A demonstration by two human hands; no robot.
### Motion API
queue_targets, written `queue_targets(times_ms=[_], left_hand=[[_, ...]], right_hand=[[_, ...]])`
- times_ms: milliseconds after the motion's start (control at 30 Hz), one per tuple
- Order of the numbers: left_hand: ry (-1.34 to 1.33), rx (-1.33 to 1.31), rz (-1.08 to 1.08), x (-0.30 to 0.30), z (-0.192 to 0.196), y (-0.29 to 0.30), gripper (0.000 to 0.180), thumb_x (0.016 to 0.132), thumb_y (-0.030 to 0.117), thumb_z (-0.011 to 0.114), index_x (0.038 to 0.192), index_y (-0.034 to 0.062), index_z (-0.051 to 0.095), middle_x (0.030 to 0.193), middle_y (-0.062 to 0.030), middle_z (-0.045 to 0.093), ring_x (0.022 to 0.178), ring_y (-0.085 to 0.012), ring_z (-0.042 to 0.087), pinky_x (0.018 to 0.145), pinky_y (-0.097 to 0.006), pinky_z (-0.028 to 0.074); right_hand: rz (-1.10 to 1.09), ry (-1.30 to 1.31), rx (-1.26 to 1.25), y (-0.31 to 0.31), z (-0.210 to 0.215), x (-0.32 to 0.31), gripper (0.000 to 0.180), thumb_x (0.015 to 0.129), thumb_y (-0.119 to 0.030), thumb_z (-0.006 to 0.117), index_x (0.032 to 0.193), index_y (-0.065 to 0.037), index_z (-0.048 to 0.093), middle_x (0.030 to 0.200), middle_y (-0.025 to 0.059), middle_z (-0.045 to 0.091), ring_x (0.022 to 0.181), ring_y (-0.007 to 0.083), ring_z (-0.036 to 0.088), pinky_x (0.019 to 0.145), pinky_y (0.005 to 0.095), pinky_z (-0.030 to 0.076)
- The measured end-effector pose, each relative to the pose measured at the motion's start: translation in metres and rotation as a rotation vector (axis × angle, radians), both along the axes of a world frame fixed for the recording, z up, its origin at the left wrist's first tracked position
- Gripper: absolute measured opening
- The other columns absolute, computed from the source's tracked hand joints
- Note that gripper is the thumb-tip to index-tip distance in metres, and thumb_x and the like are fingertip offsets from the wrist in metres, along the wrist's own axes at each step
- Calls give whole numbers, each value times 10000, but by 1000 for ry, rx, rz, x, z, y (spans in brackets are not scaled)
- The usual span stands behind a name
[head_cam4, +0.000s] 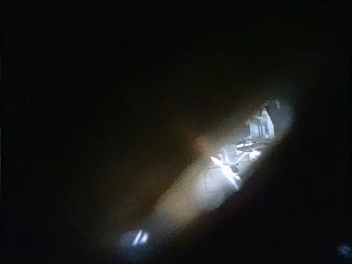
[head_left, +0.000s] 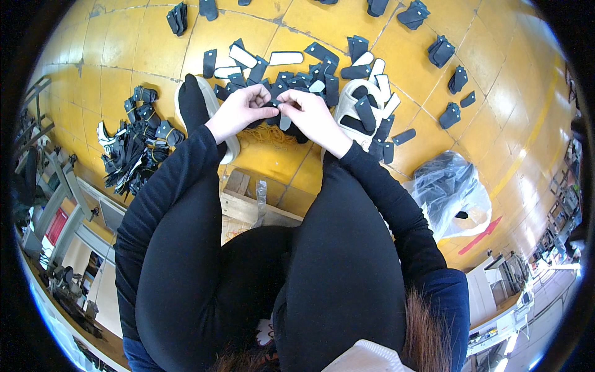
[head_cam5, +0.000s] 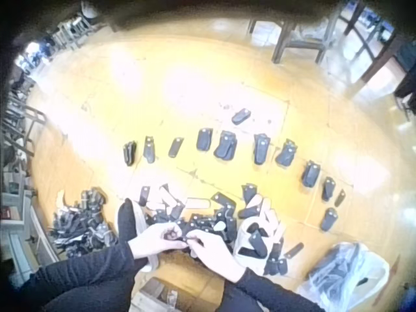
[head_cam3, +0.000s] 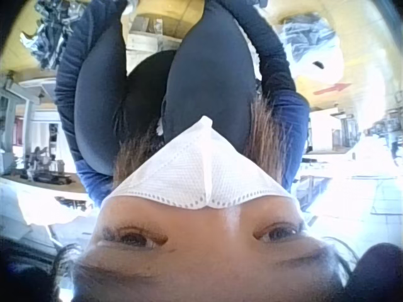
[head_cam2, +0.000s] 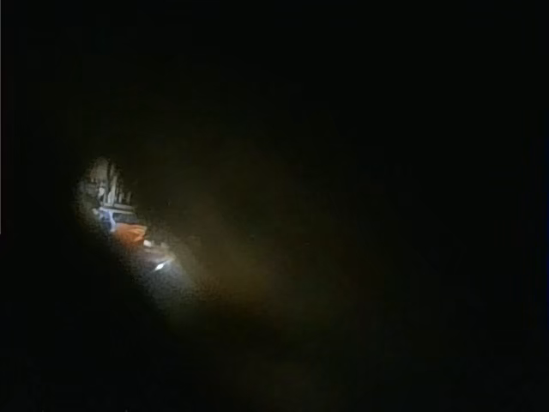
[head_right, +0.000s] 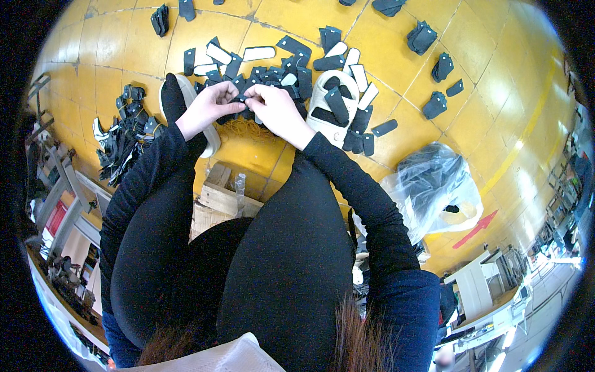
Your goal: The person sits on the floor and sorts small black plastic parts by picking them up, inspecting them, and arranging them into rows. The person occasionally gathers parts into a bundle and continues to organize them on the floor.
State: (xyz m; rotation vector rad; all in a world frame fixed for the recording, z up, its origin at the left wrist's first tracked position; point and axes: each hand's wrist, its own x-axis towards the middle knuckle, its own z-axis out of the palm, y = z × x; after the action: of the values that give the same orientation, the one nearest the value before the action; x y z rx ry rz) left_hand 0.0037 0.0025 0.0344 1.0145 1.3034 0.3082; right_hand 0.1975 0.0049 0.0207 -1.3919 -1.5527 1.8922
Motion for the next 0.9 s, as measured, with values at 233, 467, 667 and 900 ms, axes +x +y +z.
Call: queue_targets(times_ms=[233,467,667,900], left_hand=[[156,-129,-176,-2,10,6,390,770,239,727,602,75,416,529,40,330,522,-48,318,477,-257,256],[140,-101,-140,-8,-5,-2,453,773,264,725,538,78,384,504,41,336,498,-54,299,462,-269,246],[127,-216,-58,-1,6,2,444,775,246,722,519,70,404,511,36,372,507,-54,340,472,-250,279],[147,-183,-68,-10,3,0,183,769,126,714,759,7,574,658,-3,565,616,-57,517,550,-230,401]], right_hand=[[11,-18,-35,2,0,-5,192,844,-123,601,975,13,637,791,76,661,699,106,581,660,259,465],[38,-14,10,1,-4,-9,201,820,-169,607,961,-38,664,832,122,684,762,243,662,700,342,503],[8,-15,-17,1,-9,-8,193,824,-181,597,958,-61,667,841,116,685,784,245,662,709,352,504],[-21,-307,402,34,-21,9,209,812,-136,602,1003,-55,623,860,103,665,799,263,647,709,349,503]])
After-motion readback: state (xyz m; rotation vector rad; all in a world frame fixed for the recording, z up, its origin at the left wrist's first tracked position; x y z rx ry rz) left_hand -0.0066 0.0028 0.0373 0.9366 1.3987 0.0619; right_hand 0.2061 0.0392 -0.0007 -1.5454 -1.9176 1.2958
